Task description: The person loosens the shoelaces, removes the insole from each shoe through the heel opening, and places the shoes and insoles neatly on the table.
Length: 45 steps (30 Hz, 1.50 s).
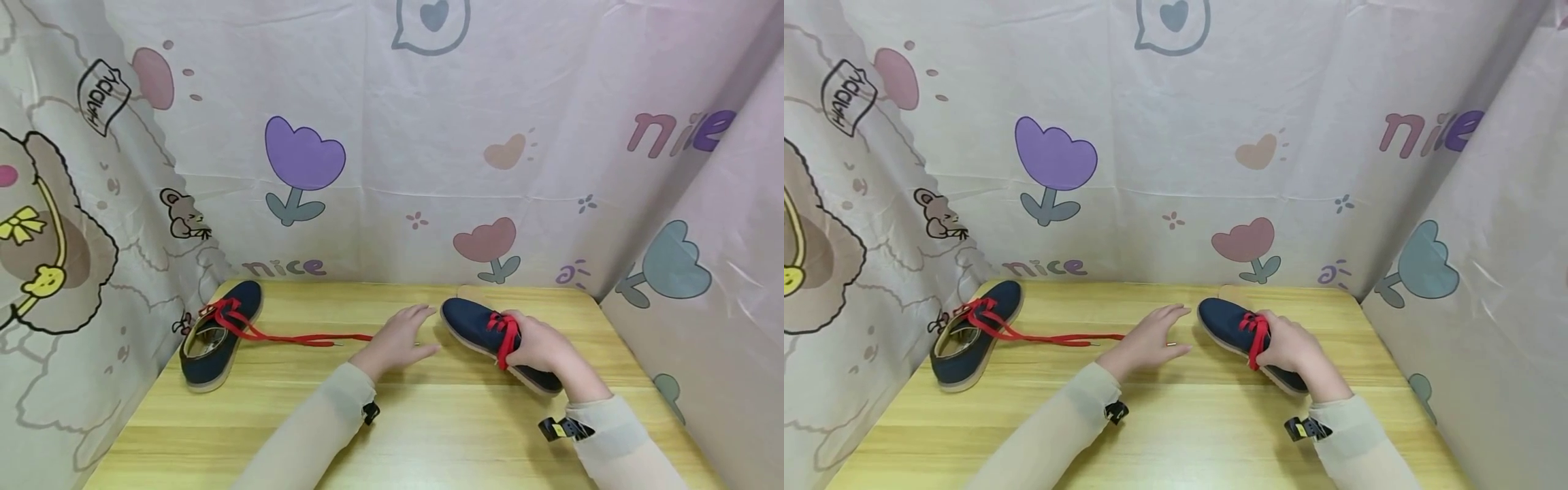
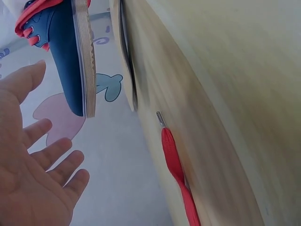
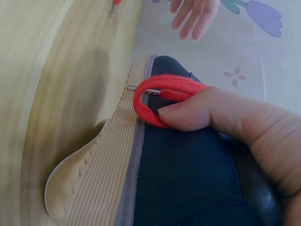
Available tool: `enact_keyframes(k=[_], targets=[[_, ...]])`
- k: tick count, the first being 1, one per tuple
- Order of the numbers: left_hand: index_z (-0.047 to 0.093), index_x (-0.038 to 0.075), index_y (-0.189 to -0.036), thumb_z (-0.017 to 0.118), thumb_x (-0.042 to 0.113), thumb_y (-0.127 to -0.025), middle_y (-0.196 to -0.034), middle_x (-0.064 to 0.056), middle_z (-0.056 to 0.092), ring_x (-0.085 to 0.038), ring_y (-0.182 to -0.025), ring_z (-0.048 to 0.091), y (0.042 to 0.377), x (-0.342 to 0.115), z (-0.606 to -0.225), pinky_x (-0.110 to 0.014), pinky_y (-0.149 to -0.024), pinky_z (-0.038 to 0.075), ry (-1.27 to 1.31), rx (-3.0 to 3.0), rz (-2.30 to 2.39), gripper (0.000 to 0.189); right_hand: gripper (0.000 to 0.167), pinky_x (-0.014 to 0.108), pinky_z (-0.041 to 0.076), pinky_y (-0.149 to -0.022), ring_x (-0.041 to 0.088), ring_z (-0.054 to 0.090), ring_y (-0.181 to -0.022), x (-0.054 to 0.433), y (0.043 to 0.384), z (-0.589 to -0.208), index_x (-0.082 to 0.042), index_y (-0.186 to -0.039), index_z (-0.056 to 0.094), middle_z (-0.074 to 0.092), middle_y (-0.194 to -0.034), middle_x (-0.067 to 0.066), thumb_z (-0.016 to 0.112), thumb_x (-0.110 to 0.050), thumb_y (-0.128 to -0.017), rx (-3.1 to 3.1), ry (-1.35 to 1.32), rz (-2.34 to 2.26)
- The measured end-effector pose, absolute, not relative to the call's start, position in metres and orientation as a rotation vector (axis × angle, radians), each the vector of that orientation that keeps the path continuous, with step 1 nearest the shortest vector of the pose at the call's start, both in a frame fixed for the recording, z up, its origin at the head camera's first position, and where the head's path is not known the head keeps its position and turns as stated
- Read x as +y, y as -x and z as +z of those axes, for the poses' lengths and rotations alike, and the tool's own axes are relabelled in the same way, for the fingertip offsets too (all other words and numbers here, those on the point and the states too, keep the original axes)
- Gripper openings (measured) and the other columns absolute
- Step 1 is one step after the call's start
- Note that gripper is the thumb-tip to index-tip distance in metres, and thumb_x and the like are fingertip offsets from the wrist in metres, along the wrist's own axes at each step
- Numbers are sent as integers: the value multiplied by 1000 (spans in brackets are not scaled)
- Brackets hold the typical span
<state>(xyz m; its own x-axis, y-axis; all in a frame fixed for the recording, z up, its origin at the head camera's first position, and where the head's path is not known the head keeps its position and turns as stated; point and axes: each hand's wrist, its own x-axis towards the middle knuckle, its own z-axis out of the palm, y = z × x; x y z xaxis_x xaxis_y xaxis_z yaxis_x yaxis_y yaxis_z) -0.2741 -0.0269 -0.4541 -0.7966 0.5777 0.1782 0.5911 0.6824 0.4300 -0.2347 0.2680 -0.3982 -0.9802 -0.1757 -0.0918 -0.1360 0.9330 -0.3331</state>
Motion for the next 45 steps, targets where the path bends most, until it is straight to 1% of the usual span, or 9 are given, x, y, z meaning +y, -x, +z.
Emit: enact_keyframes(k=[5, 11, 16, 24, 30, 35, 38, 43, 45], targets=[[34, 20, -157, 65, 56, -92, -161, -8, 32, -31, -145, 33, 277, -20, -454, -51, -117, 28, 995, -2855, -741, 81, 99, 56, 50, -83, 37, 61, -102, 263, 235, -400, -7, -145, 45, 63, -122, 24, 92, -34, -62, 2959, 260, -520], [33, 22, -158, 70, 54, -89, -162, -11, 30, -32, -147, 29, 279, -10, -452, -54, -117, 26, 1008, -2842, -811, 84, 99, 57, 50, -85, 37, 61, -102, 257, 236, -404, -7, -145, 46, 63, -126, 22, 93, -33, -62, 2963, 284, -512], [34, 26, -157, 73, 58, -85, -163, -6, 29, -28, -149, 27, 283, -2, -454, -52, -118, 25, 1026, -2858, -758, 88, 98, 54, 51, -82, 34, 61, -99, 250, 236, -406, -12, -146, 47, 63, -125, 18, 93, -34, -62, 2971, 282, -472], [38, 23, -155, 78, 57, -80, -162, -5, 30, -27, -149, 25, 290, -1, -458, -51, -119, 23, 1076, -2873, -723, 91, 95, 49, 51, -81, 27, 62, -94, 241, 236, -410, -13, -144, 49, 66, -120, 12, 92, -26, -61, 2957, 389, -482], [43, 20, -153, 78, 59, -79, -159, -5, 37, -27, -147, 30, 289, -5, -457, -49, -118, 26, 1137, -2896, -669, 90, 93, 48, 52, -83, 26, 61, -98, 236, 235, -411, -11, -143, 50, 64, -123, 10, 91, -21, -61, 2934, 478, -491], [45, 18, -151, 79, 58, -79, -154, -4, 43, -25, -142, 36, 285, -12, -459, -47, -116, 29, 1147, -2918, -626, 89, 93, 44, 51, -83, 21, 60, -96, 230, 236, -412, -12, -143, 51, 64, -120, 5, 92, -23, -60, 2913, 546, -518], [46, 20, -151, 78, 60, -78, -152, 0, 45, -23, -141, 37, 283, -18, -460, -45, -116, 30, 1142, -2924, -624, 89, 92, 41, 51, -81, 17, 58, -93, 227, 236, -415, -15, -141, 53, 64, -117, 1, 94, -25, -60, 2901, 573, -548], [46, 22, -150, 78, 63, -77, -150, 1, 47, -22, -138, 39, 280, -26, -463, -44, -115, 31, 1131, -2931, -610, 90, 85, 42, 51, -85, 17, 59, -95, 224, 235, -418, -19, -136, 56, 65, -116, -2, 95, -25, -61, 2890, 643, -565], [47, 23, -150, 78, 63, -76, -149, 1, 48, -22, -137, 41, 278, -29, -463, -45, -114, 31, 1123, -2933, -614, 89, 84, 43, 51, -84, 17, 59, -95, 222, 235, -418, -19, -136, 56, 65, -115, -2, 95, -24, -61, 2882, 684, -566]])
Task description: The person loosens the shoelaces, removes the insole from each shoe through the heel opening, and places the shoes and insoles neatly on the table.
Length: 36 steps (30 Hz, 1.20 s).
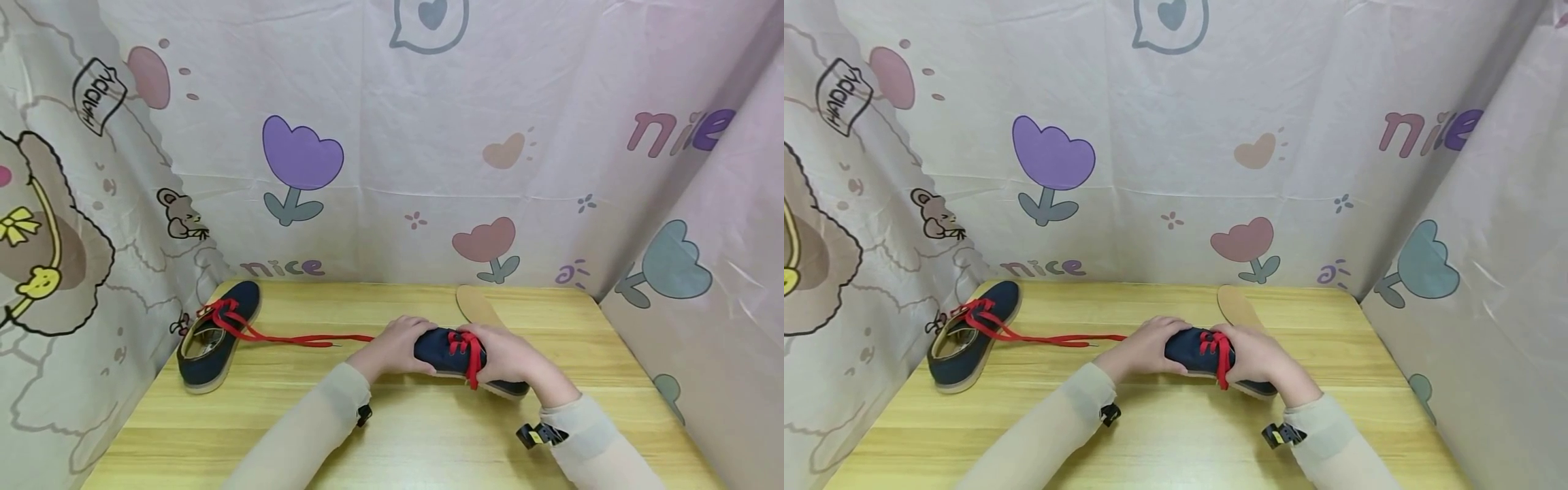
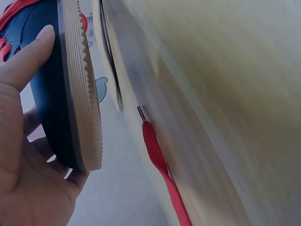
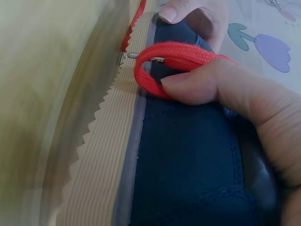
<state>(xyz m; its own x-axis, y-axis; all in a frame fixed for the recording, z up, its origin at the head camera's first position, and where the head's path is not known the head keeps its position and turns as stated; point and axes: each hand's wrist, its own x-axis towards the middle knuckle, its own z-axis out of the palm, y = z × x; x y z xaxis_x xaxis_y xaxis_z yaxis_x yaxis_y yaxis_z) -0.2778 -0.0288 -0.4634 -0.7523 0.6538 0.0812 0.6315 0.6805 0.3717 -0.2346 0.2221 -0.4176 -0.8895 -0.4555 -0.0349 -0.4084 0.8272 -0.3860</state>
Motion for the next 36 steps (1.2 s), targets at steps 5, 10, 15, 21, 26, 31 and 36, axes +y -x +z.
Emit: enact_keyframes(k=[5, 10, 15, 21, 26, 31, 36], targets=[[48, 22, -149, 79, 64, -75, -145, 0, 50, -23, -134, 42, 273, -35, -464, -46, -113, 32, -1064, 2820, 595, 91, 85, 42, 50, -81, 18, 59, -94, 217, 232, -416, -18, -136, 55, 65, -115, -1, 94, -22, -61, 2860, 746, -557], [48, 22, -149, 78, 67, -74, -142, -1, 51, -24, -132, 42, 267, -41, -466, -48, -113, 32, -1048, 2836, 553, 93, 86, 40, 50, -82, 17, 59, -95, 211, 233, -419, -18, -138, 55, 65, -117, -2, 94, -24, -61, 2849, 763, -527], [47, 22, -150, 79, 65, -73, -143, -3, 50, -25, -132, 42, 261, -49, -466, -49, -113, 31, -1003, 2843, 548, 94, 86, 39, 50, -82, 16, 59, -98, 205, 234, -422, -20, -138, 55, 64, -120, -4, 93, -26, -61, 2845, 817, -508], [48, 20, -150, 79, 65, -73, -142, -4, 50, -26, -131, 42, 255, -58, -467, -49, -113, 30, -976, 2831, 565, 94, 86, 40, 50, -84, 18, 59, -103, 198, 236, -424, -17, -140, 53, 63, -123, -2, 92, -26, -63, 2813, 884, -468], [48, 21, -150, 79, 66, -73, -140, -5, 51, -28, -132, 42, 252, -65, -469, -51, -112, 30, -955, 2843, 568, 94, 86, 38, 50, -81, 17, 59, -100, 191, 238, -427, -17, -141, 53, 64, -121, -2, 90, -24, -63, 2800, 910, -436], [48, 19, -149, 80, 65, -73, -138, -6, 52, -28, -130, 42, 251, -73, -472, -52, -111, 31, -945, 2852, 556, 94, 87, 33, 49, -79, 13, 59, -96, 184, 242, -431, -19, -141, 53, 64, -118, -5, 90, -24, -63, 2799, 947, -402], [47, 20, -150, 79, 66, -74, -139, -6, 51, -28, -131, 42, 250, -79, -475, -51, -111, 31, -944, 2846, 539, 95, 86, 32, 48, -78, 13, 58, -95, 178, 242, -434, -21, -142, 52, 64, -117, -5, 88, -23, -64, 2792, 945, -387]])
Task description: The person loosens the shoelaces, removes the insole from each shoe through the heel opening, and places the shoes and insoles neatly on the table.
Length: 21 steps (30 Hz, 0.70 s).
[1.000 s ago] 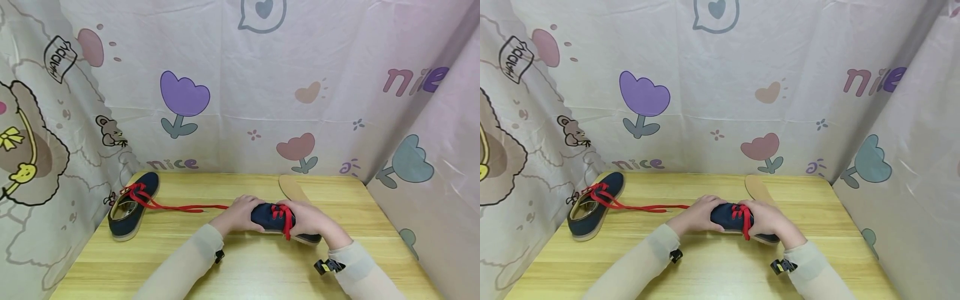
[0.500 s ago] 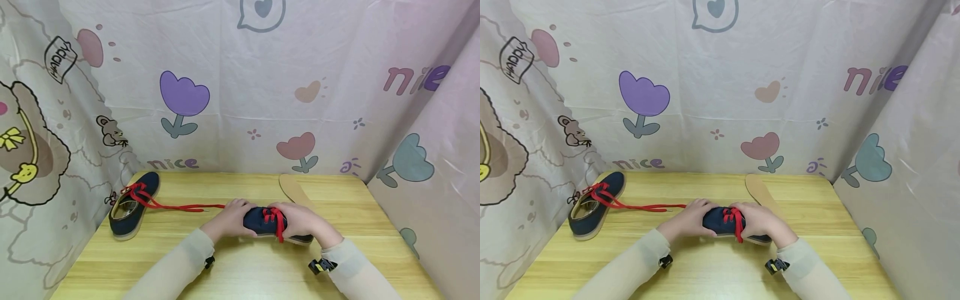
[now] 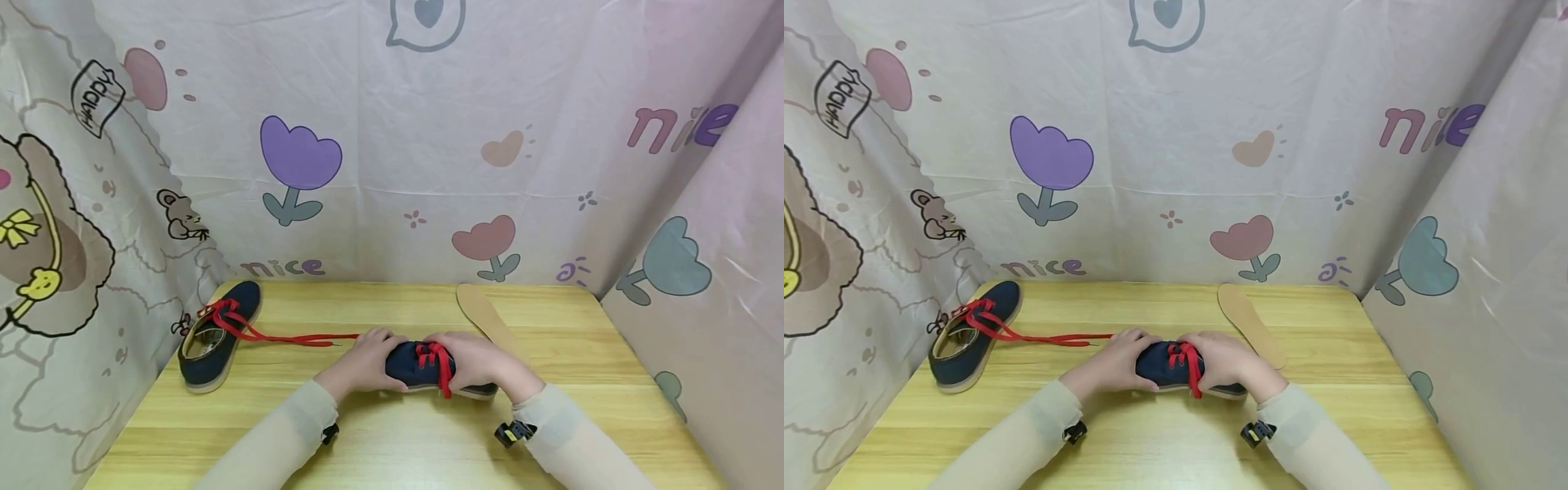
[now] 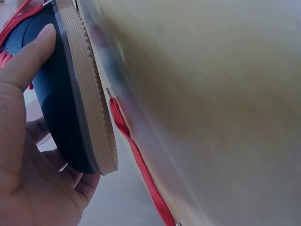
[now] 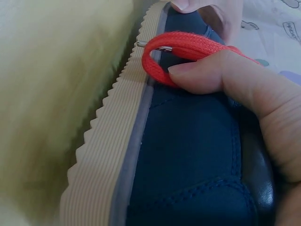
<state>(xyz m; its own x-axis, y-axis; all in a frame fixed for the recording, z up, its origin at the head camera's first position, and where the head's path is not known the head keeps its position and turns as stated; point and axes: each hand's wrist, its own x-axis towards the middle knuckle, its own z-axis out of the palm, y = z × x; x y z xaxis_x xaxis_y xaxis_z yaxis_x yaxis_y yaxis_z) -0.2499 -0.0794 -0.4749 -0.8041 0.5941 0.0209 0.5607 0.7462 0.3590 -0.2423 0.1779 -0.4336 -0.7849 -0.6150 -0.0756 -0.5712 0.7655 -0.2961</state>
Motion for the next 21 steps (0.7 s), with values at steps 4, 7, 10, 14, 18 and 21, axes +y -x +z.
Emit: enact_keyframes(k=[4, 7, 10, 14, 18, 21], targets=[[49, 21, -149, 80, 65, -73, -138, -7, 52, -29, -128, 44, 248, -84, -475, -51, -108, 34, -942, 2853, 546, 93, 86, 33, 49, -79, 14, 59, -97, 173, 241, -434, -21, -142, 53, 65, -116, -5, 88, -23, -64, 2787, 958, -379], [50, 22, -148, 81, 63, -72, -136, -7, 53, -29, -126, 45, 246, -88, -476, -51, -106, 36, -932, 2860, 551, 91, 86, 34, 49, -81, 15, 60, -99, 169, 242, -435, -20, -142, 52, 65, -117, -4, 89, -23, -64, 2772, 979, -383], [50, 22, -147, 82, 62, -72, -135, -7, 53, -29, -125, 46, 245, -91, -477, -52, -106, 36, -918, 2860, 554, 91, 87, 35, 49, -83, 16, 59, -101, 166, 243, -438, -21, -143, 52, 64, -118, -3, 89, -25, -65, 2767, 985, -370], [50, 22, -148, 82, 61, -73, -135, -6, 53, -29, -125, 45, 245, -95, -479, -51, -107, 36, -903, 2859, 556, 91, 87, 34, 49, -82, 16, 59, -100, 163, 244, -442, -22, -144, 51, 64, -119, -2, 89, -27, -66, 2767, 981, -361], [49, 22, -148, 81, 64, -73, -137, -6, 52, -28, -126, 45, 246, -98, -481, -52, -107, 35, -892, 2860, 540, 92, 88, 35, 49, -82, 17, 59, -102, 160, 245, -444, -22, -145, 50, 63, -121, -1, 89, -30, -67, 2758, 975, -358], [49, 21, -149, 81, 64, -72, -137, -7, 51, -29, -127, 44, 246, -100, -482, -53, -108, 34, -886, 2853, 532, 93, 89, 35, 49, -83, 18, 58, -104, 158, 244, -443, -20, -146, 49, 63, -123, 0, 89, -30, -68, 2752, 978, -352]])
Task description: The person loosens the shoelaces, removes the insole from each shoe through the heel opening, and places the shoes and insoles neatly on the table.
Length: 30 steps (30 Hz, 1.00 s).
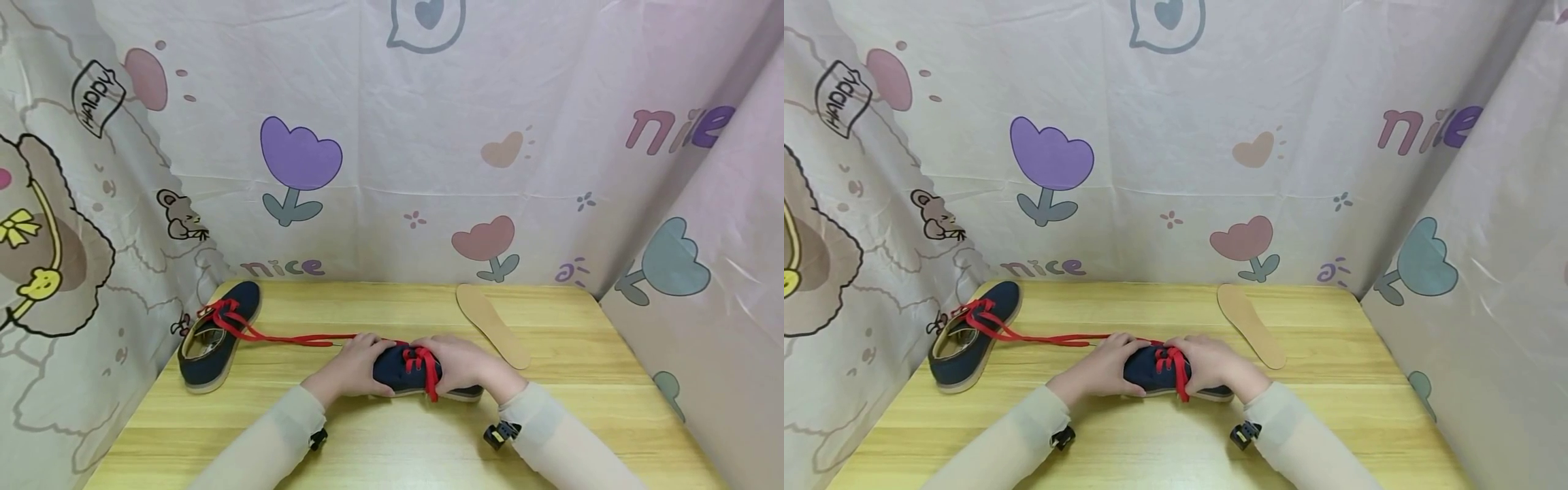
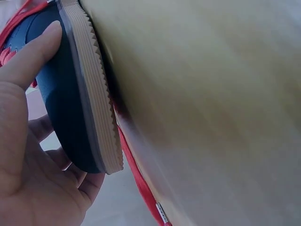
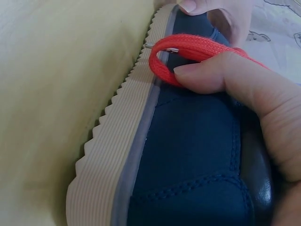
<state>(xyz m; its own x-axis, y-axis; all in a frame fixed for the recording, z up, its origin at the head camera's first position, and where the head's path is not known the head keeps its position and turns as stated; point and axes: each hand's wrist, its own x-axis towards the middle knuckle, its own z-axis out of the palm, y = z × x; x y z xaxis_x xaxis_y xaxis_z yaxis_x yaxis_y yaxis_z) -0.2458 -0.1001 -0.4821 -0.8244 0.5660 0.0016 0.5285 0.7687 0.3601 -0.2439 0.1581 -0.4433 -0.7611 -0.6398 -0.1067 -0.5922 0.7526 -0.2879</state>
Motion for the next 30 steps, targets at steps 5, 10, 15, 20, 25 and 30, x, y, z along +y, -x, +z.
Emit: enact_keyframes(k=[5, 10, 15, 20, 25, 30], targets=[[48, 21, -149, 81, 64, -72, -138, -7, 51, -30, -128, 43, 246, -102, -484, -53, -109, 33, -873, 2852, 540, 94, 89, 34, 48, -81, 19, 57, -104, 156, 243, -443, -20, -147, 48, 63, -123, 1, 88, -30, -68, 2748, 978, -353], [49, 21, -148, 82, 64, -71, -138, -8, 51, -30, -126, 43, 244, -103, -485, -53, -108, 34, -875, 2854, 547, 94, 90, 35, 49, -83, 19, 57, -105, 156, 243, -442, -20, -148, 47, 62, -124, 1, 88, -28, -68, 2739, 998, -351], [48, 20, -149, 82, 63, -71, -136, -8, 51, -29, -123, 44, 242, -103, -483, -53, -106, 36, -874, 2850, 550, 95, 98, 40, 50, -91, 23, 58, -115, 162, 241, -438, -18, -152, 42, 59, -132, 4, 90, -34, -69, 2722, 1009, -383], [48, 19, -149, 81, 62, -74, -139, -8, 51, -29, -127, 43, 242, -103, -482, -53, -108, 34, -887, 2833, 564, 93, 101, 45, 47, -100, 26, 54, -127, 177, 239, -431, -17, -155, 37, 54, -143, 7, 88, -33, -70, 2711, 947, -426], [48, 21, -149, 77, 63, -77, -145, -8, 49, -31, -133, 42, 242, -107, -481, -54, -111, 31, -882, 2818, 584, 88, 93, 47, 46, -102, 26, 53, -128, 194, 238, -427, -10, -150, 44, 56, -141, 9, 86, -35, -71, 2725, 880, -456], [49, 23, -148, 76, 64, -78, -147, -8, 49, -32, -135, 42, 243, -111, -481, -57, -111, 30, -859, 2814, 597, 85, 80, 45, 47, -100, 23, 57, -120, 200, 238, -427, -9, -140, 55, 60, -132, 3, 85, -36, -71, 2719, 873, -492]])
